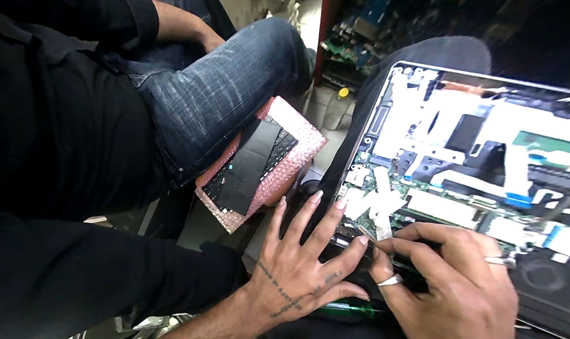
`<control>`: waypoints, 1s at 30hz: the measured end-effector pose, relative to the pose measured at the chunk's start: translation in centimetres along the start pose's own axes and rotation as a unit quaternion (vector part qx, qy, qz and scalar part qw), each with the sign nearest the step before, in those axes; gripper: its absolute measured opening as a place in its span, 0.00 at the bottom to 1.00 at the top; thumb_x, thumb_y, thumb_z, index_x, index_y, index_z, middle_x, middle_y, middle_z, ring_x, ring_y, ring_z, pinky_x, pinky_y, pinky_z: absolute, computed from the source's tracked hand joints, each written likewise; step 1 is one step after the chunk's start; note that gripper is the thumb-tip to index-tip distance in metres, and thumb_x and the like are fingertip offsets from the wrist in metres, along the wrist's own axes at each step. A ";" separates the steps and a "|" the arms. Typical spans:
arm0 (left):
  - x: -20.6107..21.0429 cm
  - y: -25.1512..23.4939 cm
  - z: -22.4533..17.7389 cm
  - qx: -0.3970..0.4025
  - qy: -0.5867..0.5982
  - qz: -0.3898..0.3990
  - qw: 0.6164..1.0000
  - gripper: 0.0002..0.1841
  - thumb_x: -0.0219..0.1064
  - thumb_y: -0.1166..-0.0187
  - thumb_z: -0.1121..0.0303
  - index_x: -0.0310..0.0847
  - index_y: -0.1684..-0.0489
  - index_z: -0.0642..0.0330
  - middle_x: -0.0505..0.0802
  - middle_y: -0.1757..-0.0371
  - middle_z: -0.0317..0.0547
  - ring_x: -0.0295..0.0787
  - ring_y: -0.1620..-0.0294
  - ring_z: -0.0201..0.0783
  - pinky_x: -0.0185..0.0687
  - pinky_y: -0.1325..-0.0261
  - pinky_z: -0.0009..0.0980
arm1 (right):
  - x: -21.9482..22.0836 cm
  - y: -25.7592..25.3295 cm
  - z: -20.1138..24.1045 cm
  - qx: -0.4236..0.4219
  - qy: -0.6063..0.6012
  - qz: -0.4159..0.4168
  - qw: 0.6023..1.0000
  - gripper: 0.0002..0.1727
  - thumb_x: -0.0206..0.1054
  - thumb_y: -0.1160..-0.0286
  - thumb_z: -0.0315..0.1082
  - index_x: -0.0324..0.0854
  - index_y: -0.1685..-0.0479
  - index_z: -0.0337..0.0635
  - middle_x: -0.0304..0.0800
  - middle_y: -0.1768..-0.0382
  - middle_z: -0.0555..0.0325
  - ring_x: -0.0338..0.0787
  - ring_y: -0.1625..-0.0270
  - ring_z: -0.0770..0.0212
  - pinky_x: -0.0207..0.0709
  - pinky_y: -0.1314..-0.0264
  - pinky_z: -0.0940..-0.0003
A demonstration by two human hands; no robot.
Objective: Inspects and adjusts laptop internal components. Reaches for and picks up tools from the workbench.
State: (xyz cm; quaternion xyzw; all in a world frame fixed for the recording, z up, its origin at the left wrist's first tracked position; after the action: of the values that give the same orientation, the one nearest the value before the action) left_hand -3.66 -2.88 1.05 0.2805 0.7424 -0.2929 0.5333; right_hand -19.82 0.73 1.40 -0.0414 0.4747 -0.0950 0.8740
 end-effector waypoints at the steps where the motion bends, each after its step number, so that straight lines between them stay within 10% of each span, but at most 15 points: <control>1: 0.0 0.0 0.0 -0.002 0.002 0.000 1.000 0.28 0.54 0.19 0.32 0.84 0.30 0.32 0.74 0.14 0.54 0.57 0.09 0.62 0.48 0.14 0.71 | 0.0 0.0 0.0 0.002 0.000 -0.001 1.000 0.10 0.66 0.29 0.35 0.91 0.70 0.41 0.89 0.57 0.46 0.84 0.45 0.45 0.73 0.45 0.56; 30: 0.3 0.4 0.7 -0.014 -0.001 0.036 0.999 0.29 0.50 0.19 0.30 0.75 0.22 0.23 0.67 0.11 0.56 0.53 0.08 0.62 0.52 0.16 0.71 | 0.2 0.1 0.2 0.011 0.012 -0.029 0.999 0.10 0.66 0.29 0.38 0.91 0.71 0.45 0.89 0.55 0.50 0.84 0.44 0.47 0.75 0.46 0.58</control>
State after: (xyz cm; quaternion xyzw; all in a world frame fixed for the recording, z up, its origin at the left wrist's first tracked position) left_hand -3.03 -3.10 0.59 0.2995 0.7354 -0.2635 0.5478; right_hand -19.55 0.74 1.33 -0.0438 0.4831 -0.1260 0.8653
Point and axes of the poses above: each hand's wrist, its own y-axis away from the middle knuckle, its own x-axis out of the palm, z = x × y, the point moved 5 cm from there along -y, towards the middle knuckle
